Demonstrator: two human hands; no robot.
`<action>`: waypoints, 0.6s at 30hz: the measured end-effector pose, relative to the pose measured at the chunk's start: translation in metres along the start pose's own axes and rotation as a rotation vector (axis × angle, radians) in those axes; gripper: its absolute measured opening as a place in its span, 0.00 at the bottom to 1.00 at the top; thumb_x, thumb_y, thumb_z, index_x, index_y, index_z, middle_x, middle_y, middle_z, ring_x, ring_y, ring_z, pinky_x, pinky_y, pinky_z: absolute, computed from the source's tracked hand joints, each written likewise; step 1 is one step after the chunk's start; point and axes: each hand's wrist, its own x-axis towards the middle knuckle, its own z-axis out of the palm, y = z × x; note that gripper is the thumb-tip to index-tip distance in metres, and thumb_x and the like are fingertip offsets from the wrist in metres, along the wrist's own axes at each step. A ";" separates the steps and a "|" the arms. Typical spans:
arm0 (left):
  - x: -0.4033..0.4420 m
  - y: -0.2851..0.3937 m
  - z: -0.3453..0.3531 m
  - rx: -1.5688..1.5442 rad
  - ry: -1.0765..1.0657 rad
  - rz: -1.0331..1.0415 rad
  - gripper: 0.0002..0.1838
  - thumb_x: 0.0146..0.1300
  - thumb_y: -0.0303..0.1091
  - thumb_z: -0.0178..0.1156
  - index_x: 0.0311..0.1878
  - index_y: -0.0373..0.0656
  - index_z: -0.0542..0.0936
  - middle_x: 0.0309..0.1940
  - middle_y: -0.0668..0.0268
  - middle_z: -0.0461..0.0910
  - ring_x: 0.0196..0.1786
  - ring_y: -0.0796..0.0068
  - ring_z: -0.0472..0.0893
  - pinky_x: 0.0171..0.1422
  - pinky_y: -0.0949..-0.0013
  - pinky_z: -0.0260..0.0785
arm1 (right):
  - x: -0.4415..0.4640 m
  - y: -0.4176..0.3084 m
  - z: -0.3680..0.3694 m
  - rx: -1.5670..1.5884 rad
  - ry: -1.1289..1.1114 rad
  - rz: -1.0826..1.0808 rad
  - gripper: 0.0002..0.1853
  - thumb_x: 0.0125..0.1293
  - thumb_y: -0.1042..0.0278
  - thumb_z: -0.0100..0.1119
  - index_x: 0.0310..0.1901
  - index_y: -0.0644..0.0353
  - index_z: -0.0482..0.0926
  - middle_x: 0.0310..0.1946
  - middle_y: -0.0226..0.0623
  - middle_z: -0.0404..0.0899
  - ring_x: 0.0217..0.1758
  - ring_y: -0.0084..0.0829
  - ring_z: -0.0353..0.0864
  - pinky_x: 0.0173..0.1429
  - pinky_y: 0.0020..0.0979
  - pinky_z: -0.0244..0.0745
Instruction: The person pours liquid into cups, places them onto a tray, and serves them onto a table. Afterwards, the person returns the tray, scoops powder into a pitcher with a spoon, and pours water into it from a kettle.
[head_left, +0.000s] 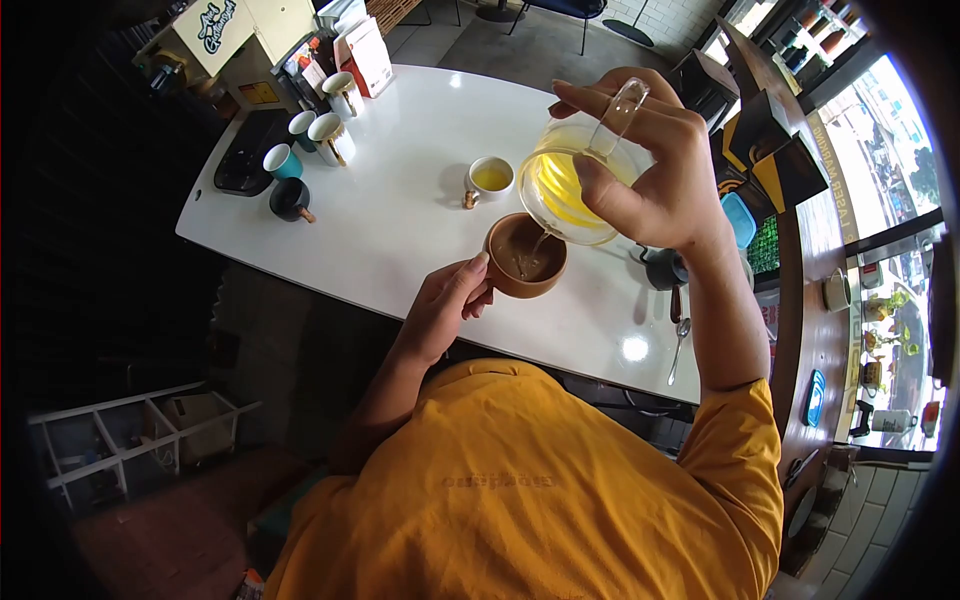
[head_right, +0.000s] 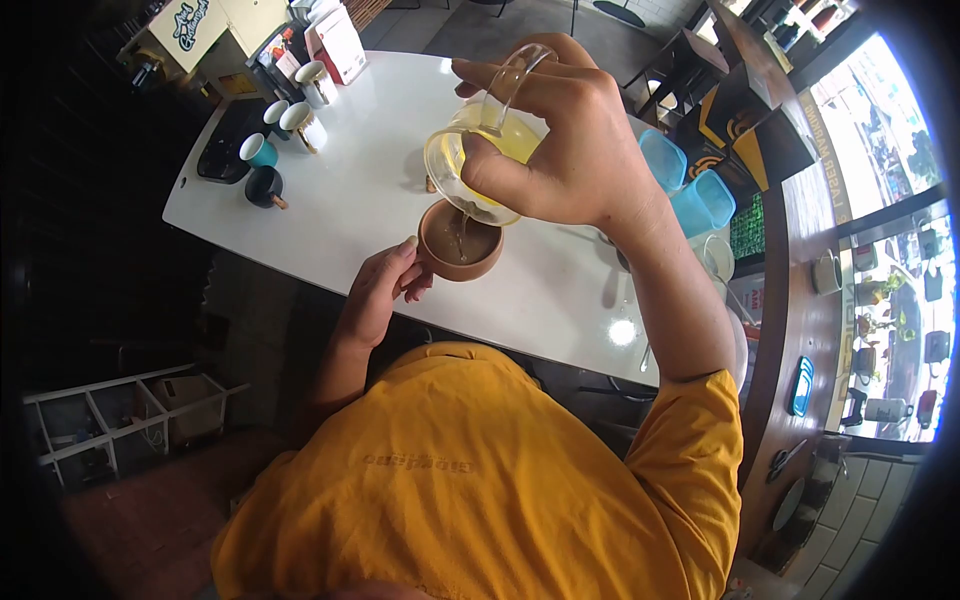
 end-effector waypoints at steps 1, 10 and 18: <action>0.001 0.000 -0.001 0.001 -0.002 -0.002 0.20 0.74 0.47 0.43 0.39 0.39 0.75 0.26 0.71 0.72 0.31 0.82 0.68 0.37 0.76 0.60 | 0.001 0.000 0.000 0.005 -0.004 -0.001 0.17 0.42 0.59 0.62 0.30 0.65 0.85 0.37 0.43 0.86 0.42 0.41 0.81 0.57 0.36 0.73; 0.009 0.005 -0.005 -0.032 -0.021 -0.020 0.21 0.73 0.47 0.44 0.37 0.39 0.76 0.24 0.74 0.67 0.30 0.82 0.67 0.35 0.76 0.59 | 0.014 -0.008 -0.005 -0.058 -0.063 0.000 0.24 0.45 0.66 0.57 0.45 0.71 0.83 0.35 0.41 0.85 0.41 0.37 0.78 0.55 0.36 0.73; 0.018 0.007 -0.007 -0.048 -0.053 0.031 0.20 0.74 0.47 0.46 0.29 0.44 0.73 0.22 0.77 0.64 0.28 0.85 0.61 0.34 0.78 0.55 | 0.012 -0.007 -0.004 -0.093 -0.067 0.053 0.24 0.45 0.66 0.57 0.44 0.71 0.83 0.35 0.41 0.85 0.41 0.36 0.78 0.56 0.36 0.72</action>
